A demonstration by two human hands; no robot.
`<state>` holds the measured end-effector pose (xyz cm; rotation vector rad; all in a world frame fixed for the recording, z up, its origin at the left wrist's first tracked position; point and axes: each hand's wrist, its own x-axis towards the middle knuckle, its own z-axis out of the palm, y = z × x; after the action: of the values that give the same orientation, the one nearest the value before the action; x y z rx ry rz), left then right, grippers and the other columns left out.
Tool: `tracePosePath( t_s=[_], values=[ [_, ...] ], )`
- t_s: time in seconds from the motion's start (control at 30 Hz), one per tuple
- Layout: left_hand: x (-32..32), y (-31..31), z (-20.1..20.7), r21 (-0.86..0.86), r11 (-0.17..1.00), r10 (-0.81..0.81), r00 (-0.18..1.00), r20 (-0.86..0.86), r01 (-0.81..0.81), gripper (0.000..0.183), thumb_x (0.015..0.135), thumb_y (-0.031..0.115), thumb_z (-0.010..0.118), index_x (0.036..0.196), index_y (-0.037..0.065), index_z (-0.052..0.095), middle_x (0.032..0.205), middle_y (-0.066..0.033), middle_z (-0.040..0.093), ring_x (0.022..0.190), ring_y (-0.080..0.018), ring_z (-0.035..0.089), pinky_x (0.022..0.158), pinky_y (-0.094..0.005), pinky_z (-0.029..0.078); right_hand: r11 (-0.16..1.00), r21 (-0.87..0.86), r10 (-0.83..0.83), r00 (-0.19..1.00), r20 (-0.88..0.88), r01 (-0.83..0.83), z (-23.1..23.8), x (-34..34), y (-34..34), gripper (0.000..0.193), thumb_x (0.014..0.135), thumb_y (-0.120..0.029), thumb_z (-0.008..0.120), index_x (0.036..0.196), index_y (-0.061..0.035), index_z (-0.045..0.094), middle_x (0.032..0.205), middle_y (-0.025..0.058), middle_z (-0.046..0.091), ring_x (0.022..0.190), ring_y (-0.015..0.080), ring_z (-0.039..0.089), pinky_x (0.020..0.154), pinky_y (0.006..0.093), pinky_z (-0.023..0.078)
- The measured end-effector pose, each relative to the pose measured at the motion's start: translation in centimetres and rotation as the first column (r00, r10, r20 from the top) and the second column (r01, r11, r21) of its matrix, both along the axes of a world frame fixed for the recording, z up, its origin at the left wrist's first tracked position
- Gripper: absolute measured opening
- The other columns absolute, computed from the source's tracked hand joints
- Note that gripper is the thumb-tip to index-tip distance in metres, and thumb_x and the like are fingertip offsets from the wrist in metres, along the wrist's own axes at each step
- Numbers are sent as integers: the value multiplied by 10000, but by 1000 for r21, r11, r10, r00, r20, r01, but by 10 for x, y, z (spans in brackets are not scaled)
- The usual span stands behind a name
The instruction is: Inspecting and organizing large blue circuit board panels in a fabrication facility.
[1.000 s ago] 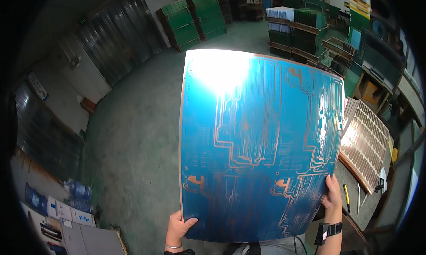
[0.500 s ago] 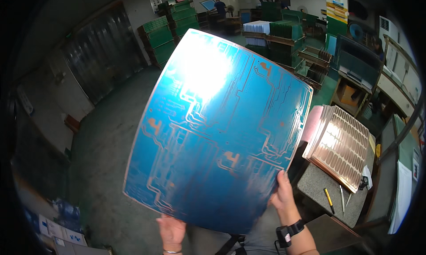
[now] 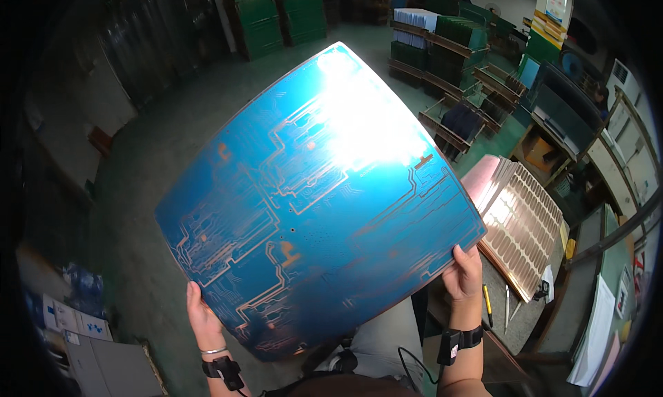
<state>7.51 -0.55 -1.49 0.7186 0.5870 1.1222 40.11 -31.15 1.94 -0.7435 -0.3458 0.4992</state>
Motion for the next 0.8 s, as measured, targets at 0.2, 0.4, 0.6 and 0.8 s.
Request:
tracePosePath(
  t_s=[0.2,0.4,0.6,0.8],
  values=[
    [-14,12,7,-34,998,40,996,-77,-43,214,900,120,474,1069,-5,516,1022,-82,585,914,-152,559,824,-284,457,995,-86,45,999,27,-42,7,-11,-12,547,783,-34,557,1265,20,306,1195,138,468,1080,241,498,911,363,424],
    [-15,23,-2,-71,996,39,987,-154,-51,200,888,94,484,1059,-4,515,974,-71,592,861,-139,576,756,-259,489,991,-121,67,998,23,-63,12,-9,-10,548,764,-47,589,1240,31,329,1153,146,495,1050,243,518,899,369,427],
    [-19,25,-10,-72,988,116,969,-217,-134,203,873,91,507,1058,7,521,961,-57,585,858,-128,564,764,-253,479,983,-132,136,990,29,-131,12,-7,-12,529,770,-55,603,1234,26,362,1147,144,517,1062,253,512,904,387,411],
    [-23,28,-13,-78,978,162,944,-289,-192,268,852,99,546,1099,1,507,941,-45,570,867,-129,552,777,-259,471,967,-141,217,976,14,-213,13,-8,-9,556,775,-66,604,1257,23,343,1183,136,493,1091,244,492,923,381,393]
  ],
)
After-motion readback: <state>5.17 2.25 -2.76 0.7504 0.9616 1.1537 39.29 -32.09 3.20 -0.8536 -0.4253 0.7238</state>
